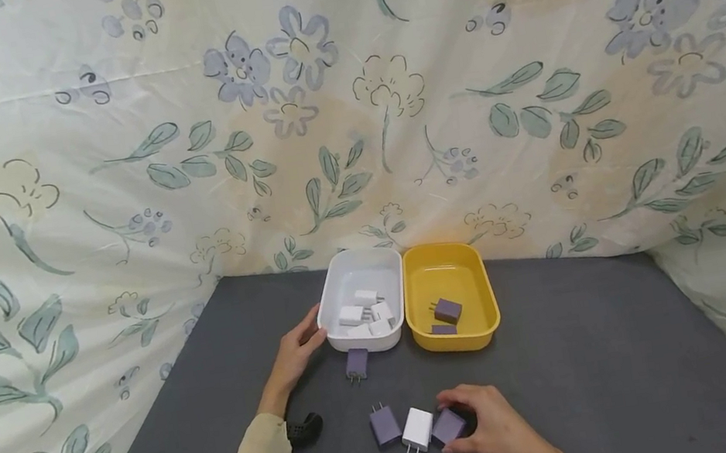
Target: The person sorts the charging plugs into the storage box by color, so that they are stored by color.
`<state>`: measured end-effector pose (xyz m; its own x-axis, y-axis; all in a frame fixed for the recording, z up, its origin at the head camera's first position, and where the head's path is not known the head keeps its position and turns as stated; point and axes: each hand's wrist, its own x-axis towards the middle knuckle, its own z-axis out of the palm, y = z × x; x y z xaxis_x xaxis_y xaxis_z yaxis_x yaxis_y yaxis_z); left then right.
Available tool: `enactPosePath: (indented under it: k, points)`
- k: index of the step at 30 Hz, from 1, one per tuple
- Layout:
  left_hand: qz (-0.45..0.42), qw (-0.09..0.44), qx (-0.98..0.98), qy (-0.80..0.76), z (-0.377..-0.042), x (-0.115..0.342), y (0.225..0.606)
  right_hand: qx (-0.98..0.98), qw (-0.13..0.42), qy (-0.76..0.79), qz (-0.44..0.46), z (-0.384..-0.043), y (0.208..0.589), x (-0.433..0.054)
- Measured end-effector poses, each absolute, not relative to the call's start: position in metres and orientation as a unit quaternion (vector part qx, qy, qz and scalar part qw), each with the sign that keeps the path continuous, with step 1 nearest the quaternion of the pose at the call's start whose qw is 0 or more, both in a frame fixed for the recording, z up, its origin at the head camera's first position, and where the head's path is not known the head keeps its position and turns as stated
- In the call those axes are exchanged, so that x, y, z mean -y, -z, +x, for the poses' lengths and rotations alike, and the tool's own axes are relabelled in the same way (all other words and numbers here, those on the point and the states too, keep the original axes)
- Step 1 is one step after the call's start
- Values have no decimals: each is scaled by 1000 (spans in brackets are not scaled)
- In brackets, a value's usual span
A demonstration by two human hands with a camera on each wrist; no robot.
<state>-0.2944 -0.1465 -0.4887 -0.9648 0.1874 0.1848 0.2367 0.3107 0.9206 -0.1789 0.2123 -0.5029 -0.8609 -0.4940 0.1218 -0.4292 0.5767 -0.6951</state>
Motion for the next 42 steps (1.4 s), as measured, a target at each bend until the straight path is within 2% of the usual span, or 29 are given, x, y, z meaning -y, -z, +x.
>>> enactPosePath:
  k: [14, 21, 29, 33, 37, 42]
  points:
    - [-132, 22, 807, 575, -294, 146, 488, -872, -37, 454, -179, -192, 501, -223]
    - [-107, 56, 806, 580, -315, 148, 523, -863, -82, 477, -146, -204, 492, -227]
    - [-113, 53, 806, 578, -315, 147, 522, -865, -111, 480, -94, -220, 475, -228]
    - [-115, 54, 808, 576, -316, 146, 521, -875, -132, 457, -95, -229, 464, -226]
    - [-118, 60, 808, 574, -316, 147, 521, -879, -132, 448, -97, -241, 458, -226]
    - [-114, 58, 809, 574, -316, 149, 522, -891, -109, 436, -53, -256, 458, -228]
